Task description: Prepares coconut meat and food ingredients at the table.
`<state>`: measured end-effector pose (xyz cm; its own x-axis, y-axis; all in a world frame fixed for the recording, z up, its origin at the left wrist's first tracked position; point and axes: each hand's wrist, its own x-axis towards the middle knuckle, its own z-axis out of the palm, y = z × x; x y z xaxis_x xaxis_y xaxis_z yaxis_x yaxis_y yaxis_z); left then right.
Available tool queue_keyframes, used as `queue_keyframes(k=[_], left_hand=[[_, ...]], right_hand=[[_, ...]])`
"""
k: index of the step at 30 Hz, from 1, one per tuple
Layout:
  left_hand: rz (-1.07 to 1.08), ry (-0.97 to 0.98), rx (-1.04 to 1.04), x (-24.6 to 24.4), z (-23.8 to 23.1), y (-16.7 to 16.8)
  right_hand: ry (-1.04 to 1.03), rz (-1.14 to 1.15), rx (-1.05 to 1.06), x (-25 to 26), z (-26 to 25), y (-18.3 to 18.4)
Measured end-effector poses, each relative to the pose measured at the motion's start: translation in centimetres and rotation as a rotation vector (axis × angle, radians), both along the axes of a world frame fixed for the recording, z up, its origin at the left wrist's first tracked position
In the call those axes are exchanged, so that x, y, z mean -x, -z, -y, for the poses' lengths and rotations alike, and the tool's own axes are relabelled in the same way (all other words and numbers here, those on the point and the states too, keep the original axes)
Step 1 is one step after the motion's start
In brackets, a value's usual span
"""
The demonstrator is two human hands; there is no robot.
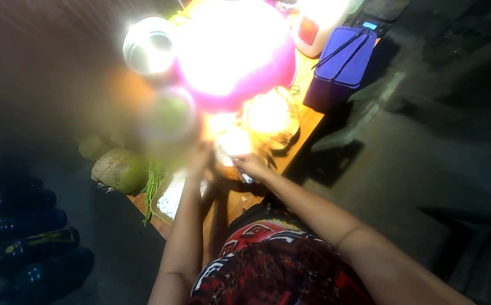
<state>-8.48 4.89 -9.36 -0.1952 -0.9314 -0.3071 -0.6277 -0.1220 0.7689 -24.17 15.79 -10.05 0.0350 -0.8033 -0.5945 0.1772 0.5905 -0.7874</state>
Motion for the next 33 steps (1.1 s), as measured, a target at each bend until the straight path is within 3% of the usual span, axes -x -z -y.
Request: queue_keyframes(k=[5,10,18,22,27,33], left_hand=[[0.235,0.135,-0.061,1.8,1.7,-1.4],[0.076,0.034,-0.065,1.5,1.2,-0.1],[0.024,-0.021,-0.004,0.9,0.8,0.8],[0.106,-0.022,0.013,1.3,0.4,0.1],[0.16,-0.006,0.015,1.5,0.6,-0.4],[0.144,-0.016,0.002,1.4,0.8,-0.2]], right_hand=[[-0.119,-0.047,0.009,-0.1,-0.1,-0.8],[-0.018,-0.038,0.01,0.3,0.6,-0.6],[-0.085,-0.052,0.0,-0.3,0.5,0.3],[-0.031,-0.06,-0.01,-0.4,1.0,-0.7],[-0.17,-0.106,0.014,-0.5,0.5,-0.1],[-0.043,-0.104,0.021,-0.9,1.5,-0.5]])
